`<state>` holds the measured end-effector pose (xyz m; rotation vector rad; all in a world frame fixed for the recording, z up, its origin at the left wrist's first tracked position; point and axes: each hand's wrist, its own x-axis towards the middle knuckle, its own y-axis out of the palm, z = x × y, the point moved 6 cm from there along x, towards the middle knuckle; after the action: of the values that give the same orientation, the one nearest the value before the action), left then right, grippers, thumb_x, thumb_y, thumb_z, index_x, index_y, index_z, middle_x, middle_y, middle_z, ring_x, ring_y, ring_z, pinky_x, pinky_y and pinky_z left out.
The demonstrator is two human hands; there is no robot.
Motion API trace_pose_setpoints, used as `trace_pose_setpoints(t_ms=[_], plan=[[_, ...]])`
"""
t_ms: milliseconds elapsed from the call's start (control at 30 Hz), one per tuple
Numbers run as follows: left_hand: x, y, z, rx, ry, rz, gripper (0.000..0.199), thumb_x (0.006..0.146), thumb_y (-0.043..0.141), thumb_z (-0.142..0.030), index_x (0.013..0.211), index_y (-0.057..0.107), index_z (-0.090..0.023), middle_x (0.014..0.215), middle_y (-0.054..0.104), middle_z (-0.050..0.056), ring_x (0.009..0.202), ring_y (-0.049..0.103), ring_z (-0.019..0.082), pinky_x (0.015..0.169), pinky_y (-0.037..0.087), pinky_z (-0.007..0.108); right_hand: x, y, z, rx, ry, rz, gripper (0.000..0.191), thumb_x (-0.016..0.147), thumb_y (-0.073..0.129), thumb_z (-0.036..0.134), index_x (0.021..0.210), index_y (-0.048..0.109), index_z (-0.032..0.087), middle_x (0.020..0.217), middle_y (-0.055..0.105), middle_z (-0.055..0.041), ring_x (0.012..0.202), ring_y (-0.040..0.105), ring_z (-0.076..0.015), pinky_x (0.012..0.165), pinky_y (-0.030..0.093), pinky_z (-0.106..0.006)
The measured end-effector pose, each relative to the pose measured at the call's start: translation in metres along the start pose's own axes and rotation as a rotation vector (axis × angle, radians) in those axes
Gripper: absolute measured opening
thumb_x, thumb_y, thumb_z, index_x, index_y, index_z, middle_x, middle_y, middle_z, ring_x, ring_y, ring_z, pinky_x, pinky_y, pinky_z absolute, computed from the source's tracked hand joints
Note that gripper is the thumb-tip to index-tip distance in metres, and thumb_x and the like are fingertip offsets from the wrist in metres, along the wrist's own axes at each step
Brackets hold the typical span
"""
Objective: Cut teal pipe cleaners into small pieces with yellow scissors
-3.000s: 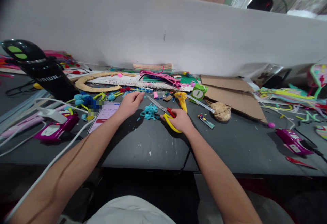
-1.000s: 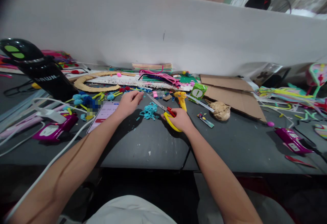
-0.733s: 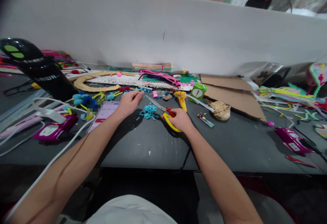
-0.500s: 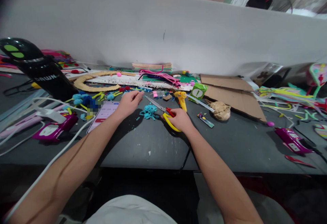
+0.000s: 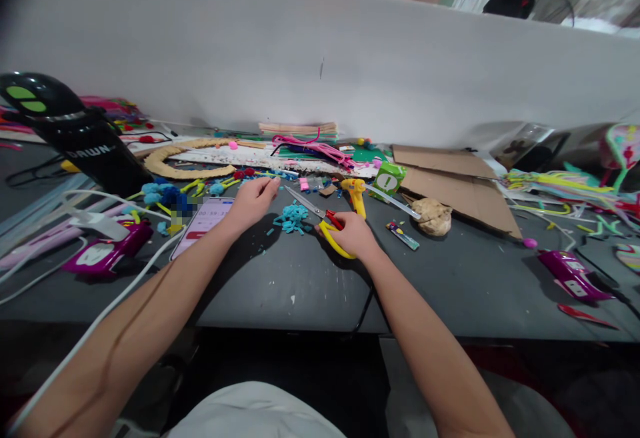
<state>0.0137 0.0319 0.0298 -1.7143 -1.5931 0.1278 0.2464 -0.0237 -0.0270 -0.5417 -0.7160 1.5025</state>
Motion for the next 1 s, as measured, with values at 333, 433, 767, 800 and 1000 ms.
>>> trace_pose_setpoints(t_ms=[333,433,767,800,1000], plan=[[0.0001,0.0009,0.0004,-0.003,-0.006,0.015,0.046,0.096,0.039,-0.046,0.061,0.047,-0.018,0.059,0.05,-0.001,0.058,0.043,0.013,0.058,0.029,0.028,-0.0003,0.0012,0.0007,-0.048,0.012,0.04,0.053,0.07,0.064,0.069,0.068,0.064,0.016,0.058,0.044,0.0018,0.054,0.034,-0.011,0.048,0.026,-0.025],[-0.0001,0.0015,0.0006,-0.006,-0.007,0.018,0.045,0.096,0.039,-0.046,0.061,0.048,-0.018,0.059,0.05,-0.001,0.058,0.043,0.013,0.059,0.029,0.028,0.0003,-0.0005,0.0019,-0.079,0.006,0.028,0.053,0.07,0.064,0.068,0.066,0.064,0.016,0.058,0.043,0.0018,0.055,0.033,-0.0112,0.049,0.025,-0.025],[0.0001,0.0006,0.001,-0.012,-0.021,0.012,0.047,0.096,0.037,-0.049,0.06,0.043,-0.019,0.057,0.046,-0.001,0.057,0.042,0.014,0.058,0.028,0.029,0.0016,-0.0006,-0.0016,-0.022,0.006,0.003,0.046,0.072,0.066,0.061,0.069,0.067,0.015,0.058,0.05,-0.0007,0.056,0.042,-0.0133,0.049,0.031,-0.025],[0.0001,0.0005,0.0012,-0.012,-0.021,0.012,0.047,0.096,0.037,-0.049,0.06,0.043,-0.019,0.057,0.046,-0.001,0.057,0.042,0.014,0.058,0.028,0.029,0.0012,-0.0005,-0.0018,-0.01,0.009,-0.002,0.045,0.071,0.067,0.06,0.07,0.067,0.016,0.058,0.051,-0.001,0.056,0.044,-0.0138,0.049,0.032,-0.025],[0.0,0.001,0.0014,-0.012,-0.02,0.016,0.047,0.095,0.036,-0.05,0.06,0.043,-0.02,0.056,0.046,0.0,0.058,0.043,0.015,0.058,0.028,0.029,-0.0011,-0.0009,0.0026,-0.019,0.007,0.008,0.043,0.07,0.069,0.059,0.068,0.065,0.017,0.056,0.052,-0.0009,0.056,0.047,-0.0146,0.048,0.033,-0.025]])
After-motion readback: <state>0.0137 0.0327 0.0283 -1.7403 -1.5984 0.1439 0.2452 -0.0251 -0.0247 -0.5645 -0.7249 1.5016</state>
